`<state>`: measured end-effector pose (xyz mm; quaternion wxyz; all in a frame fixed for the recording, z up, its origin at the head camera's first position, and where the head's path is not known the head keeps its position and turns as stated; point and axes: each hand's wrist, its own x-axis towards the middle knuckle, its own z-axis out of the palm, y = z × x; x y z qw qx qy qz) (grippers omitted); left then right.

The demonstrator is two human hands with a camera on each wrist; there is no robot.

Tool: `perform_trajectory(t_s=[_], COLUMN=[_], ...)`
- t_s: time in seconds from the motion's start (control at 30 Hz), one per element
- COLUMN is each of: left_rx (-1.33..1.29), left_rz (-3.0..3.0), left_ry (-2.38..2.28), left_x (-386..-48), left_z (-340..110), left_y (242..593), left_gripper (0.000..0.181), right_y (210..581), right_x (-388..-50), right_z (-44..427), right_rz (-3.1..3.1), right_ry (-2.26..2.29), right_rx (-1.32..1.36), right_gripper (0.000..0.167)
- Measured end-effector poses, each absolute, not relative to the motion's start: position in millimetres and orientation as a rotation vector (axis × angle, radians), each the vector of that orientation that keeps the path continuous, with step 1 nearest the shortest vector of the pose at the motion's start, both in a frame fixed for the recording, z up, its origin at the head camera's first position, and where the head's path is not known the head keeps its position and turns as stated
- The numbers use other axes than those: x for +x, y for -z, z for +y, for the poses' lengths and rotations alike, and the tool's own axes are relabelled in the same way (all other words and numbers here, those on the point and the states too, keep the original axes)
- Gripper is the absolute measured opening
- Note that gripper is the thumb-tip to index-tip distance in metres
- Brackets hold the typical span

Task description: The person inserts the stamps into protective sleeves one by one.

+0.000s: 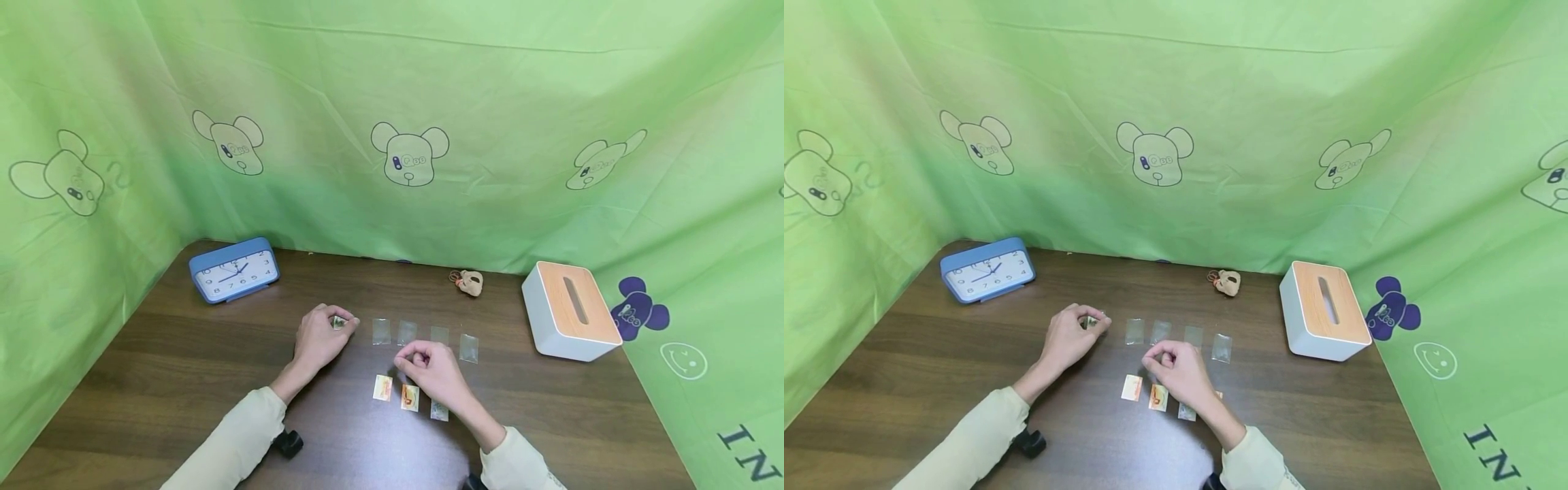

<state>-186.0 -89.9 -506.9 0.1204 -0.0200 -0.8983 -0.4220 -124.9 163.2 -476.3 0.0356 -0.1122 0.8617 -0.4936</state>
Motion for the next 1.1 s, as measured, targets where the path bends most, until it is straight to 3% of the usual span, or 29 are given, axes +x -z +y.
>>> perform_trajectory(t_s=[0.13,0.37,0.63,1.1], left_rx=[-0.059,-0.06,-0.123,-0.076], left_rz=[-2.665,-2.756,-2.808,-2.908], left_ry=[1.211,1.253,1.185,1.14], left_x=[-190.3,-177.0,-187.4,-177.9], left_z=[-85.4,-75.9,-69.4,-52.9], left_y=[515.6,488.4,515.1,487.1], left_gripper=[0.015,0.021,0.029,0.028], right_y=[476.7,476.6,476.0,475.6], right_x=[-125.7,-126.5,-126.1,-126.5], right_z=[162.5,162.6,162.0,164.2], right_rz=[2.641,2.646,2.655,2.642], right_ry=[1.506,1.497,1.482,1.466], right_rx=[-0.349,-0.362,-0.358,-0.367], right_gripper=[0.011,0.01,0.01,0.017])
